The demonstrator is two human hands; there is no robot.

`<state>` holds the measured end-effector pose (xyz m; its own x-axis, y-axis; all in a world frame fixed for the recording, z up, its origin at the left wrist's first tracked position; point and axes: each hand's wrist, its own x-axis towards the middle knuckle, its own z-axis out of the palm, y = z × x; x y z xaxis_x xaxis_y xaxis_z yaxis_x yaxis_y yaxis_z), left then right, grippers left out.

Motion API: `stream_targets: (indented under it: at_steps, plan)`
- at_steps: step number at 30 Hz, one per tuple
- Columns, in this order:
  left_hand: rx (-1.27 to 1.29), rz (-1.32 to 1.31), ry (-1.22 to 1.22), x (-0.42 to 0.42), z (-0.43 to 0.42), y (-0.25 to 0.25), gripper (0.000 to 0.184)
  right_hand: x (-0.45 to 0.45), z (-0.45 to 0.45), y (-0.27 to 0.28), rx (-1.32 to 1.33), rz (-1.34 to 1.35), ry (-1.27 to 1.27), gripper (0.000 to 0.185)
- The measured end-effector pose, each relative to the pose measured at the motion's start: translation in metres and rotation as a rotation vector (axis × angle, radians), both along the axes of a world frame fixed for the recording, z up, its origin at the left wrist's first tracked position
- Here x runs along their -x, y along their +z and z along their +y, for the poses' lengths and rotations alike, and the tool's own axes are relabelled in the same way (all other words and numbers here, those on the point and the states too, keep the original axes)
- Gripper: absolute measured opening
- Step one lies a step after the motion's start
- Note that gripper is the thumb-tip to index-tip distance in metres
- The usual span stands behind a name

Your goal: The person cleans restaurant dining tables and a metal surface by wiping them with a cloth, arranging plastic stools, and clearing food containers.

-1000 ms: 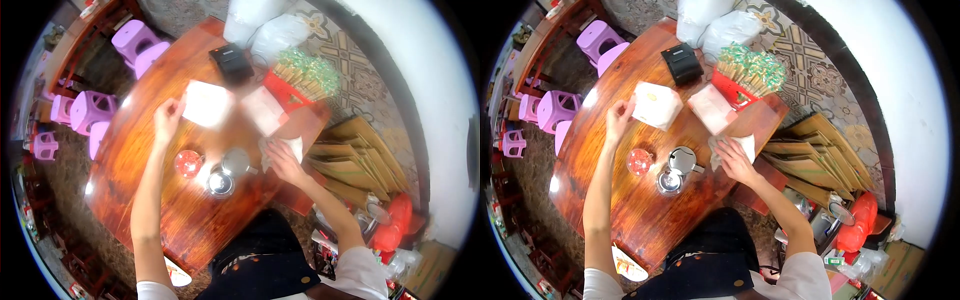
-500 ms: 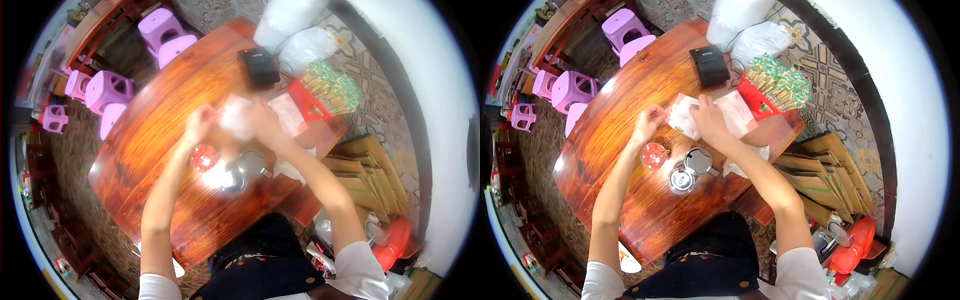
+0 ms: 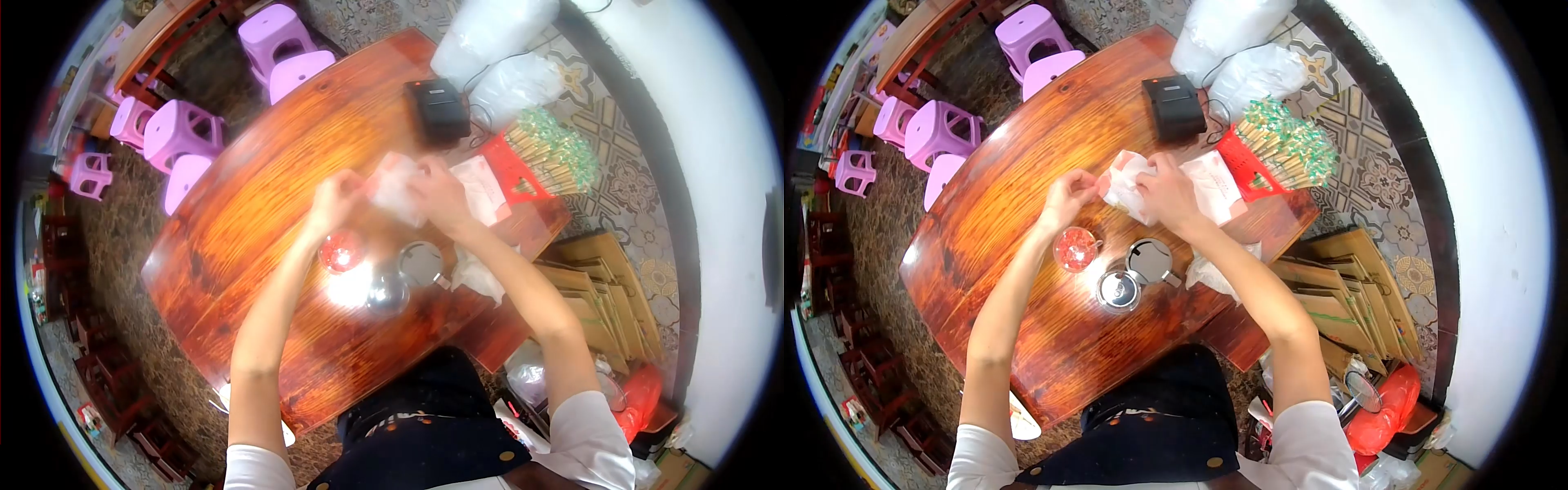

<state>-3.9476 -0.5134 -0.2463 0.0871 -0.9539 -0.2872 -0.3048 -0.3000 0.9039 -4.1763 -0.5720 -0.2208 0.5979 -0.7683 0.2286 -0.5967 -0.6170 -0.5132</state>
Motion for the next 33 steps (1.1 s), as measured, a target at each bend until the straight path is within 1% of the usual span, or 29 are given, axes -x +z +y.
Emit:
stream_targets:
  at_steps: [2,5,8,11,14,17,20,21,24,26,29,32,33]
  plan:
    - [0.003,0.014,0.013,0.003,0.003,0.007,0.015,0.004,-0.001,0.005,-0.019,-0.076,-0.004,0.010]
    - [0.087,-0.090,-0.004,0.008,0.003,0.016,0.021,0.007,-0.005,0.012,-0.133,-0.228,-0.010,0.011]
    - [0.393,-0.207,0.068,0.031,0.005,0.044,0.028,0.007,-0.011,0.011,-0.331,-0.357,-0.022,0.012]
    - [0.468,-0.348,-0.146,0.036,0.007,0.060,0.031,0.011,-0.019,0.003,-0.733,-0.530,-0.117,0.013]
    - [0.403,-0.456,-0.251,0.036,0.007,0.051,0.035,0.012,-0.023,0.003,-0.778,-0.552,-0.128,0.011]
    - [0.392,-0.301,-0.064,0.042,0.008,0.048,0.031,0.008,-0.006,0.020,-0.205,-0.298,0.021,0.010]
    - [0.338,-0.209,-0.024,0.044,0.006,0.057,0.025,0.002,0.010,0.027,0.405,0.052,0.268,0.012]
    - [0.366,-0.259,-0.056,0.043,0.005,0.054,0.024,0.000,0.016,0.031,0.544,0.162,0.328,0.017]
    - [0.436,-0.422,-0.148,0.039,0.002,0.049,0.022,-0.006,0.033,0.023,0.692,0.265,0.291,0.019]
    - [0.462,-0.538,-0.213,0.038,-0.001,0.047,0.023,-0.009,0.034,0.021,0.694,0.232,0.301,0.020]
    - [0.489,-0.586,-0.290,0.039,-0.009,0.047,0.026,-0.009,0.035,0.022,0.674,0.242,0.323,0.017]
    - [0.461,-0.610,-0.329,0.045,-0.017,0.054,0.031,-0.010,0.034,0.020,0.683,0.271,0.375,0.015]
    - [0.417,-0.609,-0.350,0.045,-0.020,0.056,0.031,-0.010,0.034,0.021,0.685,0.271,0.389,0.014]
